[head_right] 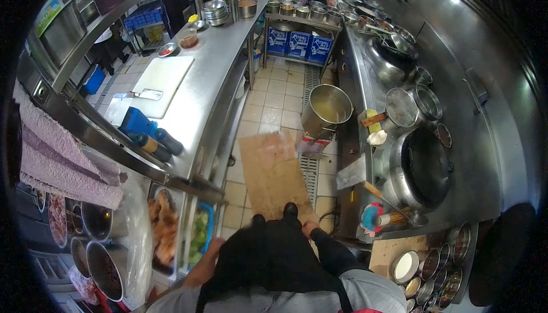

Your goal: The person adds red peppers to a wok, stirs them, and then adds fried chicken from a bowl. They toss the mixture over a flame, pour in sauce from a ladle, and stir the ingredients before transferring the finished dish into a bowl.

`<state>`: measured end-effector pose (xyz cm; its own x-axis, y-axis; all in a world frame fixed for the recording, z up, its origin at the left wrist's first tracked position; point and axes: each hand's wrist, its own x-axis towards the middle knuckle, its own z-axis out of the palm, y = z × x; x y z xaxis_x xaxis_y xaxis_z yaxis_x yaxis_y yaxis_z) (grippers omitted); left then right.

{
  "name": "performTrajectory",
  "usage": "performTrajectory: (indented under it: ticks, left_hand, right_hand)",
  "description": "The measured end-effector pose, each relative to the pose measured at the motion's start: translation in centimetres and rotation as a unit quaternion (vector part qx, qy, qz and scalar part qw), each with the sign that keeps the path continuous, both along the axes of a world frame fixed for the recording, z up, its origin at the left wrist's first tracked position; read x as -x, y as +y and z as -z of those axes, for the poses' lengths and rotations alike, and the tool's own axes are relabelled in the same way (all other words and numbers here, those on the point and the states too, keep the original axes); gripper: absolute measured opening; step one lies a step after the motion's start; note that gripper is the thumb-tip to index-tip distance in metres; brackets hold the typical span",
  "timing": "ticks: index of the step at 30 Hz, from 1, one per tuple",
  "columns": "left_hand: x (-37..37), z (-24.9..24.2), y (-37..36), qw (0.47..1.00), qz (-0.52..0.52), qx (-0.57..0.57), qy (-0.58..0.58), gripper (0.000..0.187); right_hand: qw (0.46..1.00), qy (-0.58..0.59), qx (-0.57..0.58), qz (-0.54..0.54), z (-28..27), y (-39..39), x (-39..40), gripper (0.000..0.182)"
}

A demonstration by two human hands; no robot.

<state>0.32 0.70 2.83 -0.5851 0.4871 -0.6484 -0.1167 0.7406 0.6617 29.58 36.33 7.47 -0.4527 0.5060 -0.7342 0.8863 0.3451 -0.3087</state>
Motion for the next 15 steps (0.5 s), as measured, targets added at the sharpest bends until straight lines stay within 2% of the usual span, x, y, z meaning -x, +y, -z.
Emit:
performTrajectory:
  ticks: [2,5,6,8,9,11,14,15]
  left_hand:
    - [0.1,0.9,-0.3,0.999,0.02,0.016,0.02,0.019]
    - [0.0,0.9,-0.2,1.0,-0.006,0.022,-0.002,0.02]
    - [-0.1,0.1,0.2,1.0,-0.007,0.023,-0.002,0.02]
    - [-0.1,-1.9,0.6,1.0,0.009,0.025,0.009,0.02]
    - [0.2,-1.3,0.4,1.0,0.004,0.026,0.01,0.02]
    - [0.7,3.1,-0.5,0.979,0.151,0.016,0.134,0.021]
    - [0.9,5.8,-1.0,0.965,0.183,-0.003,0.185,0.021]
    - [0.8,4.4,-0.7,0.971,0.158,-0.038,0.176,0.021]
  right_hand:
    - [0.987,-0.065,0.027,-0.142,-0.1,0.5,0.3,0.036]
    - [0.993,-0.018,-0.012,-0.116,2.5,0.6,-1.0,0.038]
    - [0.993,-0.018,-0.012,-0.117,1.7,0.6,-0.7,0.038]
    - [0.999,-0.036,0.036,0.018,-1.0,0.2,0.4,0.038]
    - [0.999,-0.035,0.038,0.013,-1.3,0.2,0.7,0.038]
    - [0.996,-0.037,0.068,0.044,-1.4,0.6,0.8,0.038]
    - [0.997,-0.054,0.056,-0.001,-1.8,0.8,1.4,0.036]
    - [0.993,-0.047,0.032,-0.099,0.0,1.2,0.6,0.036]
